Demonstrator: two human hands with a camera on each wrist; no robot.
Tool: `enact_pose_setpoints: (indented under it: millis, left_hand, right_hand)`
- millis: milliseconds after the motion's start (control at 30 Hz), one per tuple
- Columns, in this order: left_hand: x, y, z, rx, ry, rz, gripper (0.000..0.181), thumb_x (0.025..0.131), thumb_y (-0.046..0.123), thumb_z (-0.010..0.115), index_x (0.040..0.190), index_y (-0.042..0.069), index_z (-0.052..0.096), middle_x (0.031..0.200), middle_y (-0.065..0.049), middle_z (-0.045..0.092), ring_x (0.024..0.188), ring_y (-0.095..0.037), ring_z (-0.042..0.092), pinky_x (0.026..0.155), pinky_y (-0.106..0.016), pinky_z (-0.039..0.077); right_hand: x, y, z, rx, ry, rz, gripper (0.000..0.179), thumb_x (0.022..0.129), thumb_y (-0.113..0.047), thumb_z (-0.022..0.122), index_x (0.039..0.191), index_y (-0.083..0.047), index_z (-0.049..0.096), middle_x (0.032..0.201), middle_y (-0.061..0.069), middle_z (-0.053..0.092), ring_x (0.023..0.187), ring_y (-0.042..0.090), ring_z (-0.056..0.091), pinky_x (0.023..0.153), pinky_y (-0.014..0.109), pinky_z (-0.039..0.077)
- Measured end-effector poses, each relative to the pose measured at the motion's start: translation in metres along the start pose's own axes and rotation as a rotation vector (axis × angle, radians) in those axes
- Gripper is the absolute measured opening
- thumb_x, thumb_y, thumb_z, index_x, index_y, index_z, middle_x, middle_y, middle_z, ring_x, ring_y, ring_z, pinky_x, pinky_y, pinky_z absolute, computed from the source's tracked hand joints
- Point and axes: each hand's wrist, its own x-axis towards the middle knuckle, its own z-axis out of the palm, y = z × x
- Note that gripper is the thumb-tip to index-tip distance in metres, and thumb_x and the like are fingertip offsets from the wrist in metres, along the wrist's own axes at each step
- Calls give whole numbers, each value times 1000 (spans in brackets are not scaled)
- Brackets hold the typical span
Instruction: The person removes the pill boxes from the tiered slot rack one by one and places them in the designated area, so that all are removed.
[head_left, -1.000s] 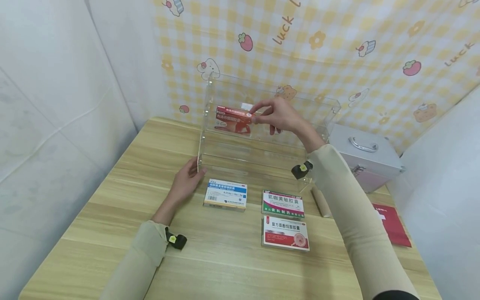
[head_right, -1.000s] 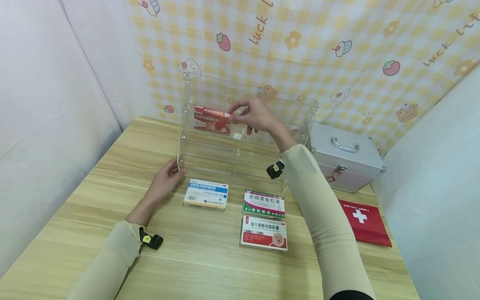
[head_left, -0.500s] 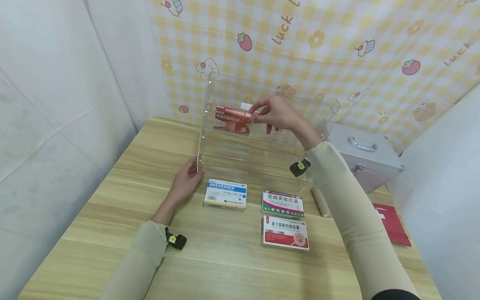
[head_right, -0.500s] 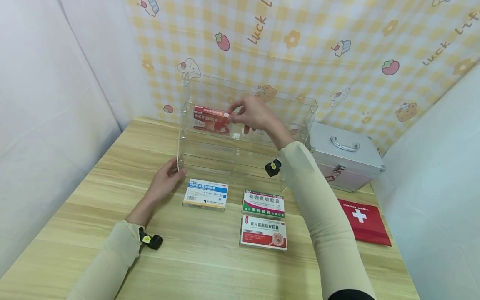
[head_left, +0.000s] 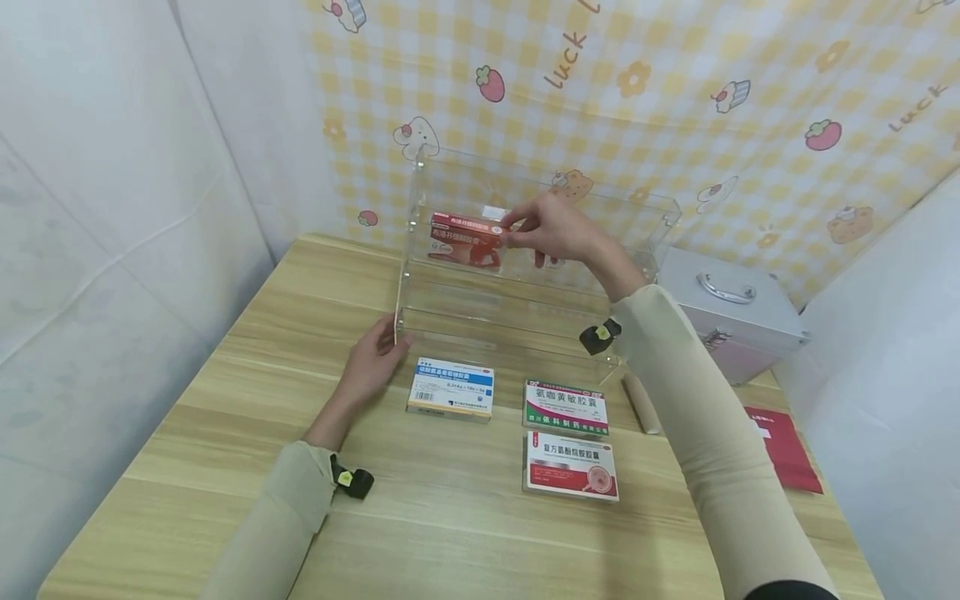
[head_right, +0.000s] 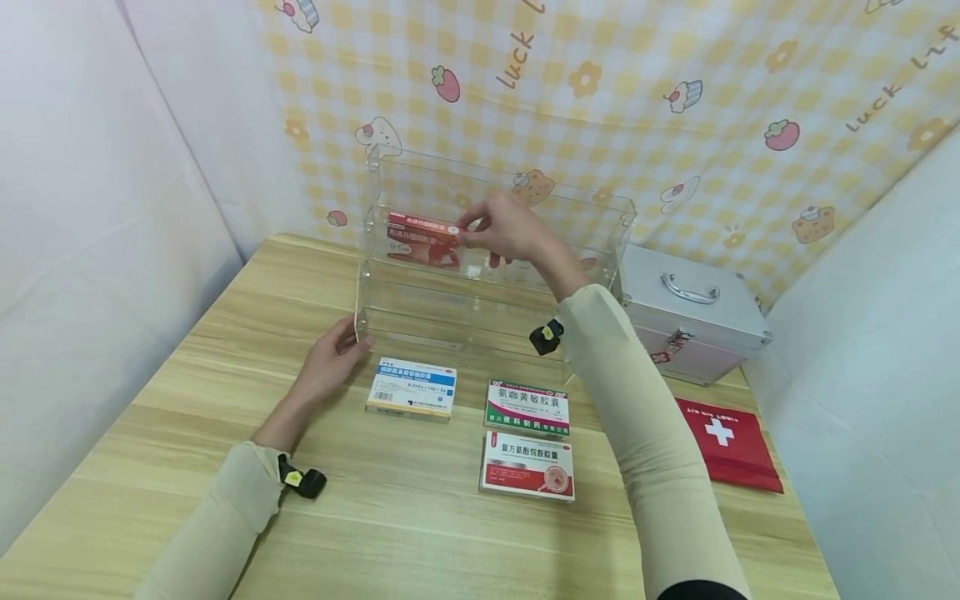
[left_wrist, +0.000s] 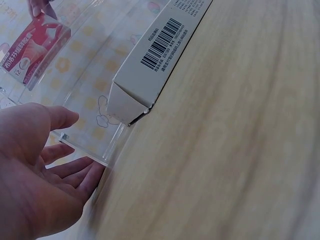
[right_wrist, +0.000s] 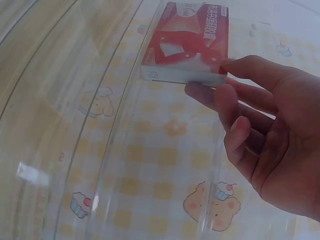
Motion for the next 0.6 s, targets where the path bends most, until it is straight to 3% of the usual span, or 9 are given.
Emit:
enact_pose_setpoints:
  millis: [600]
  left_hand:
    - [0,0,-1,7,-2,-2,62,101,32,56,151,4,33,149,-21,40,133,-33,44,107,-41,42]
  right_hand:
    - [1,12,6,128,82,9,27,91,-29,71,116,-17,72,92,5,75,48,24,57,37,27,40]
